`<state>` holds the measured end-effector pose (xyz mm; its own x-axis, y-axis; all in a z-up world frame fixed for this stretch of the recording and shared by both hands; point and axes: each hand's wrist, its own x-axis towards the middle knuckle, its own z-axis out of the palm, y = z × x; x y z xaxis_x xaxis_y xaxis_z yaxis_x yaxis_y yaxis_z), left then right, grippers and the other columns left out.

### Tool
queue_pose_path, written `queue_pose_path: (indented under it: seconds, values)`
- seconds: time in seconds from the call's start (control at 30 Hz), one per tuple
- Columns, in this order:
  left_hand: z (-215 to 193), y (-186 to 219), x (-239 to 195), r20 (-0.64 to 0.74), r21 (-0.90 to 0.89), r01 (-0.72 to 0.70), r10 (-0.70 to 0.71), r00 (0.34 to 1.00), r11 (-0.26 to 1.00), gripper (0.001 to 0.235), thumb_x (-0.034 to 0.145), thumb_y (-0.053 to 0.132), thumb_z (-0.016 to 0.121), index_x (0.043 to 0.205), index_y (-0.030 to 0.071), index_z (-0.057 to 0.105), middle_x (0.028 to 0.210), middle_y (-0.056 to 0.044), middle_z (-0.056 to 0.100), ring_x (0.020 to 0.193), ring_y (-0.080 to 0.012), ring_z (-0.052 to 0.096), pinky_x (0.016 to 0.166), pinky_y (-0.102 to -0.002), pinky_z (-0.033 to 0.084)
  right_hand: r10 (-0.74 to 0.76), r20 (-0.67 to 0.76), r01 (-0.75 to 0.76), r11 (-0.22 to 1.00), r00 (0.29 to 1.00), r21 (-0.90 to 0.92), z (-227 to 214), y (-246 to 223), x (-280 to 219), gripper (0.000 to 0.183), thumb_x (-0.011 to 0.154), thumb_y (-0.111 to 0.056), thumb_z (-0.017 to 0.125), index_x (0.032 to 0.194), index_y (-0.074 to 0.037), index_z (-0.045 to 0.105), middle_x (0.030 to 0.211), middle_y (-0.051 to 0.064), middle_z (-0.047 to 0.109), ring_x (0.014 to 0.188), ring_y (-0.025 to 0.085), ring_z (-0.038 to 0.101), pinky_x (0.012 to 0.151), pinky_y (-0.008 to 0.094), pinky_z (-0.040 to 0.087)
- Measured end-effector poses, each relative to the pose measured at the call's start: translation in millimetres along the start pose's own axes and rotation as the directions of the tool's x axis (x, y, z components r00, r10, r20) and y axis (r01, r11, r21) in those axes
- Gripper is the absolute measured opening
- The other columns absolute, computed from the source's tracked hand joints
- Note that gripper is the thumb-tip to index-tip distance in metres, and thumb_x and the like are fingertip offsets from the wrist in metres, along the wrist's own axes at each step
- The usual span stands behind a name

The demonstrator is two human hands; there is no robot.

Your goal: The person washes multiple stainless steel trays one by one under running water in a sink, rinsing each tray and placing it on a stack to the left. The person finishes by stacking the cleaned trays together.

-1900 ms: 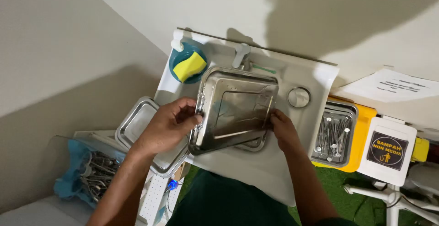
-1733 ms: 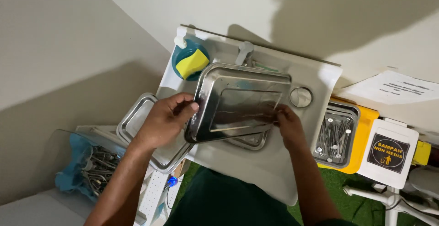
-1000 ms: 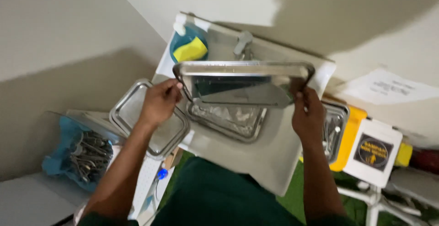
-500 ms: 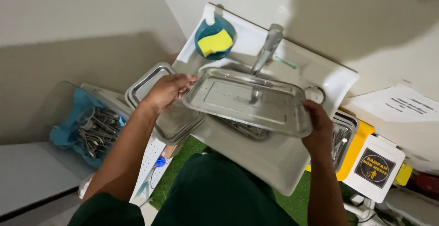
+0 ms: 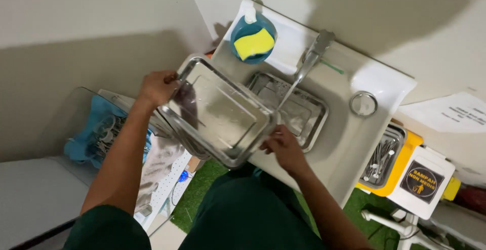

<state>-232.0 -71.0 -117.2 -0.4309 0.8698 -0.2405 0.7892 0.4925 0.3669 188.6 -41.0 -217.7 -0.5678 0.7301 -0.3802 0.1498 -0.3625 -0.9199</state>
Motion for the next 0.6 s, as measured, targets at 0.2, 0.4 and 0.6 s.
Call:
queue_pose_path:
  seconds: [0.2, 0.4, 0.6]
  values:
    - [20.6, -53.0, 19.2, -0.094, 0.137, -0.034, 0.047, 0.994, 0.990, 0.023, 0.091, 0.014, 0.075, 0.113, 0.007, 0.076, 0.106, -0.023, 0.072, 0.099, -0.0431, 0.068, 0.091, -0.050, 0.054, 0.158, 0.019, -0.154, 0.980, 0.987, -0.128, 62.9, -19.1, 10.6, 0.018, 0.099, -0.014, 0.060, 0.109, -0.002, 0.053, 0.091, 0.013, 0.075, 0.076, 0.022, 0.074, 0.062, 0.033, 0.058]
    - [33.4, -74.6, 23.1, -0.208, 0.126, -0.075, 0.100, 0.973, 0.989, 0.029, 0.091, 0.014, 0.075, 0.118, 0.004, 0.075, 0.116, -0.025, 0.068, 0.106, -0.0450, 0.064, 0.090, -0.052, 0.053, 0.099, -0.002, -0.098, 0.983, 0.995, -0.156, 79.6, -8.5, 17.4, 0.021, 0.098, -0.017, 0.064, 0.109, 0.000, 0.057, 0.089, 0.014, 0.071, 0.073, 0.020, 0.073, 0.060, 0.034, 0.060]
    - [34.8, -103.3, 42.3, -0.131, 0.274, -0.122, 0.163, 0.978, 0.954, 0.026, 0.093, 0.018, 0.075, 0.116, 0.006, 0.076, 0.112, -0.024, 0.069, 0.107, -0.0434, 0.066, 0.095, -0.051, 0.053, 0.144, 0.098, -0.085, 0.888, 0.985, -0.452, 81.7, -16.2, 19.0, 0.025, 0.096, -0.025, 0.068, 0.105, -0.001, 0.065, 0.086, 0.013, 0.078, 0.067, 0.019, 0.074, 0.063, 0.034, 0.057]
